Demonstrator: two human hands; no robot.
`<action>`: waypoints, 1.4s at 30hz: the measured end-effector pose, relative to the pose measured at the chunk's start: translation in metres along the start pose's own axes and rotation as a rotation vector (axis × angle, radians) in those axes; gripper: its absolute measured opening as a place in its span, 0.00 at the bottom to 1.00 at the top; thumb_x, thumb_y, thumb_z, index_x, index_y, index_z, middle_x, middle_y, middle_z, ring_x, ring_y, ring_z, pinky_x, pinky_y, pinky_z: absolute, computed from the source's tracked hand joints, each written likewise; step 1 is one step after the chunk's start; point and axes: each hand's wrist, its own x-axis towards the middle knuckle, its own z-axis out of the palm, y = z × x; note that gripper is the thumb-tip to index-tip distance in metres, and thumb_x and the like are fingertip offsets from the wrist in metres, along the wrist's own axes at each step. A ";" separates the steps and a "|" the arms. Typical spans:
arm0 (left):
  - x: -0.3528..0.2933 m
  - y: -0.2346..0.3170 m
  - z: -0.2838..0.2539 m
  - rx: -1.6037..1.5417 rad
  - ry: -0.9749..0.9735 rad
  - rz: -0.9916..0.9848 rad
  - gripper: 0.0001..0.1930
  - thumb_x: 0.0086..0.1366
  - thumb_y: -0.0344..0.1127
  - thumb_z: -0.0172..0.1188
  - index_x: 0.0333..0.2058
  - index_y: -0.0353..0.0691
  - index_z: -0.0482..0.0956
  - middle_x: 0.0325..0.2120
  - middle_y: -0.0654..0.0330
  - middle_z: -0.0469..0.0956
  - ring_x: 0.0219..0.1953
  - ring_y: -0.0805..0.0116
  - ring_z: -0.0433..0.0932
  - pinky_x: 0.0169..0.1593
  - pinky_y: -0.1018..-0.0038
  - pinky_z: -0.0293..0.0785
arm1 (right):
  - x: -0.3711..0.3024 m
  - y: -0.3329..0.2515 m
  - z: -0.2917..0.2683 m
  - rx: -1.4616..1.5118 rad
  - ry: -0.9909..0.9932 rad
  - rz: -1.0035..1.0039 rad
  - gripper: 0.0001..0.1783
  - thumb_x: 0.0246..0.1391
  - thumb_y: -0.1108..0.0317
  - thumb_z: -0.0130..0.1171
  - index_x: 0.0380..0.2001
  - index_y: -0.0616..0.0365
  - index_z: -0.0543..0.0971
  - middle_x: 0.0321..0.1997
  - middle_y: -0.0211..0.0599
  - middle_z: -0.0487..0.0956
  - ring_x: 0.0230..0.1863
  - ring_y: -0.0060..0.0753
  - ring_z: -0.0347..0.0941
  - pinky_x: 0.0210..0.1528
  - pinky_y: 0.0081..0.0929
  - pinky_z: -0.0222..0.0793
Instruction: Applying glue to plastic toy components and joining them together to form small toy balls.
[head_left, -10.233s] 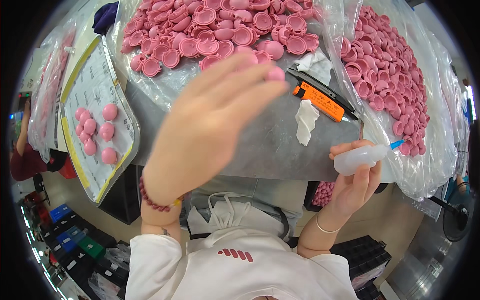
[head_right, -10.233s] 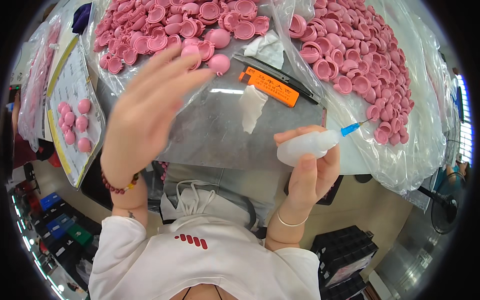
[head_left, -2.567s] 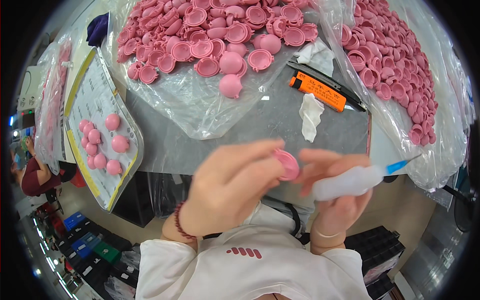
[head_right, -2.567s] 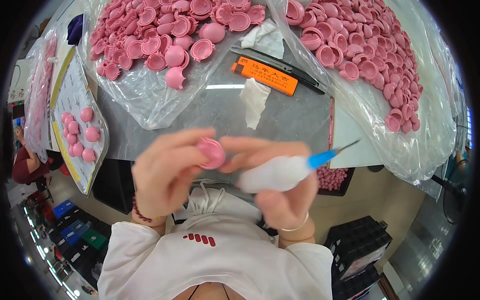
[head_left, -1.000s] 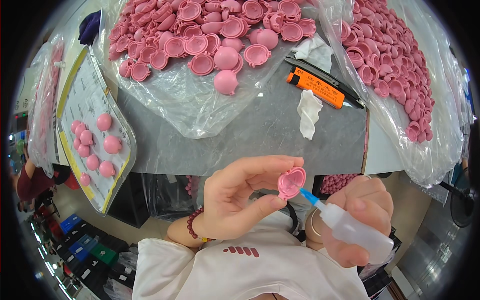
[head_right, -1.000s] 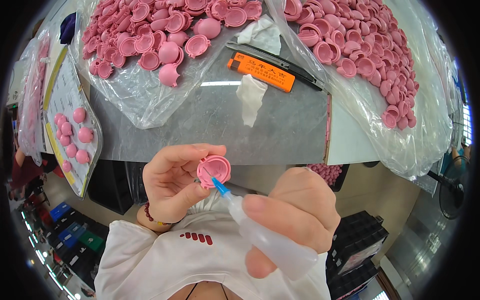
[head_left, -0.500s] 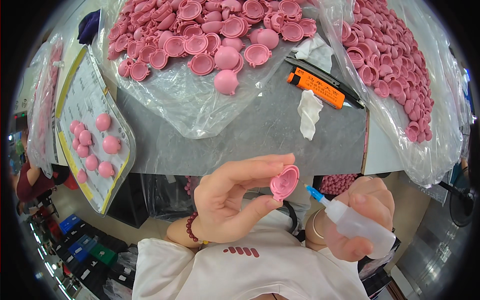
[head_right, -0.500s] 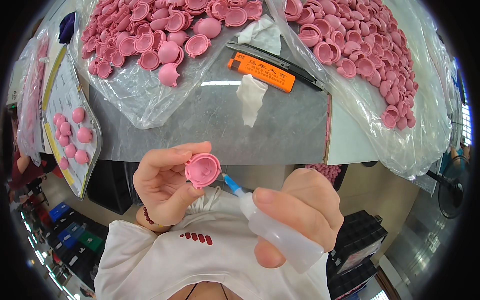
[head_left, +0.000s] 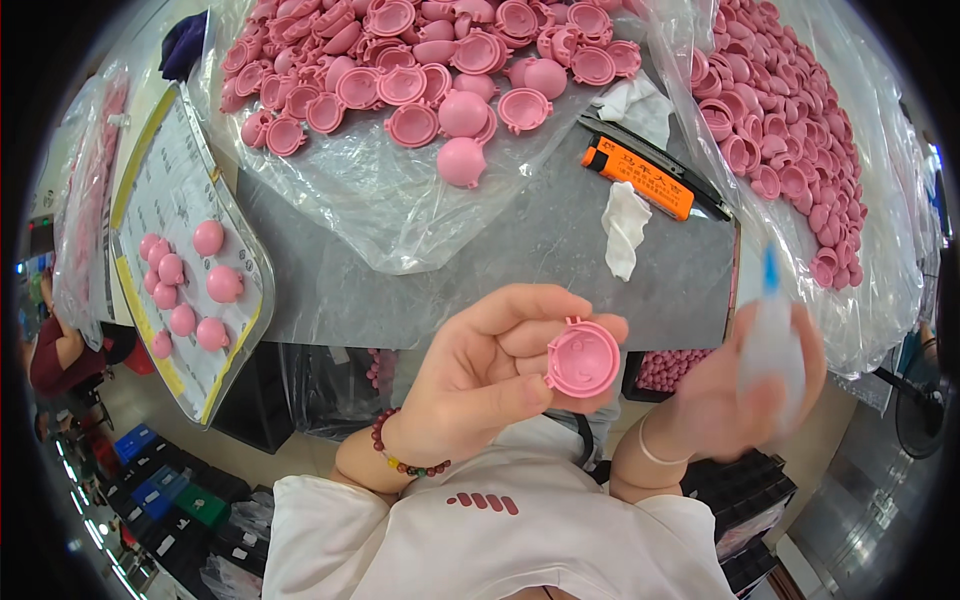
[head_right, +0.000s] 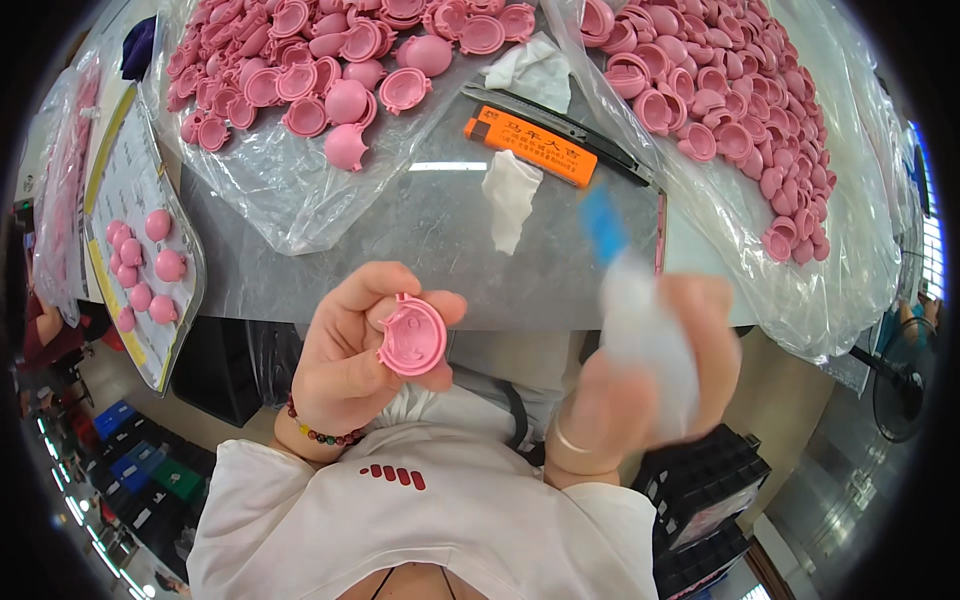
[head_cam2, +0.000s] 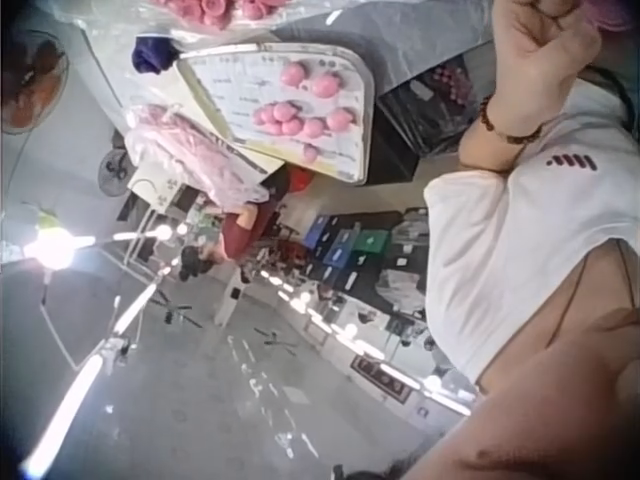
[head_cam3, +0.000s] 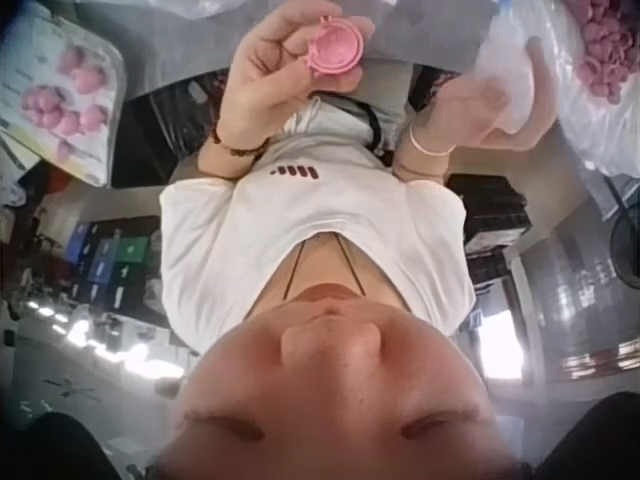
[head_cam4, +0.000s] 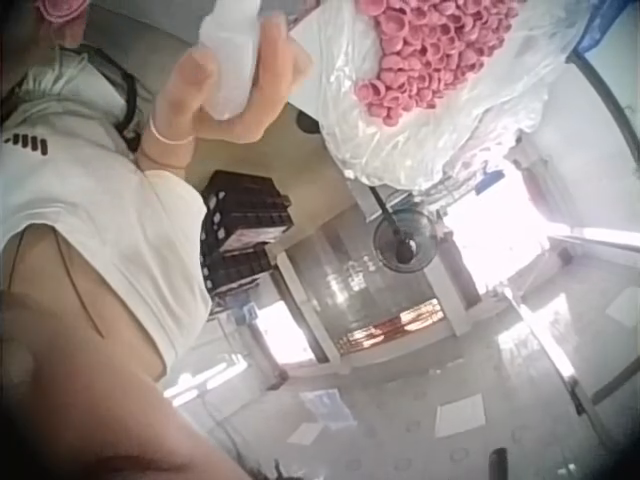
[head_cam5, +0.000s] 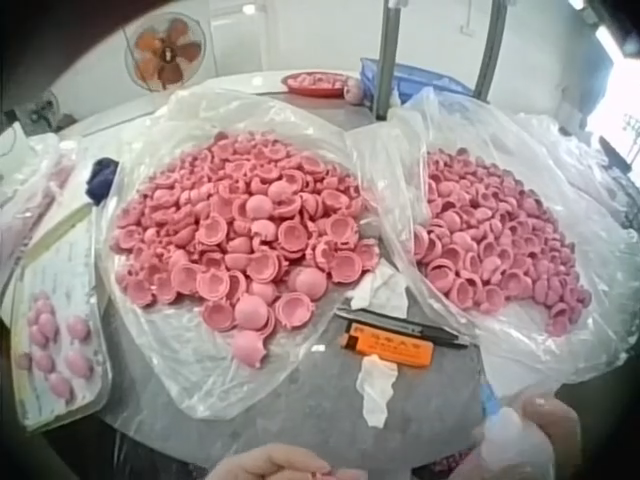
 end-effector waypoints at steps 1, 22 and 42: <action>0.000 0.000 -0.001 -0.001 0.000 0.004 0.25 0.51 0.25 0.55 0.48 0.34 0.57 0.46 0.41 0.64 0.39 0.58 0.74 0.40 0.70 0.74 | 0.005 0.002 0.006 -0.191 0.083 0.097 0.20 0.44 0.61 0.56 0.34 0.69 0.70 0.35 0.42 0.69 0.28 0.23 0.65 0.23 0.16 0.58; 0.003 -0.003 -0.007 0.447 -0.159 0.248 0.20 0.49 0.18 0.55 0.43 0.29 0.63 0.44 0.43 0.66 0.47 0.63 0.68 0.50 0.71 0.64 | 0.097 0.075 -0.079 -1.141 -0.520 -0.223 0.19 0.42 0.70 0.52 0.41 0.58 0.71 0.35 0.36 0.72 0.33 0.28 0.66 0.33 0.21 0.61; 0.000 0.006 -0.009 -0.107 -0.143 -0.119 0.21 0.51 0.25 0.53 0.46 0.32 0.61 0.42 0.39 0.67 0.32 0.59 0.76 0.36 0.71 0.74 | 0.028 -0.002 -0.035 -0.808 -0.891 -0.062 0.13 0.26 0.83 0.55 0.24 0.61 0.74 0.33 0.38 0.76 0.30 0.33 0.69 0.28 0.25 0.66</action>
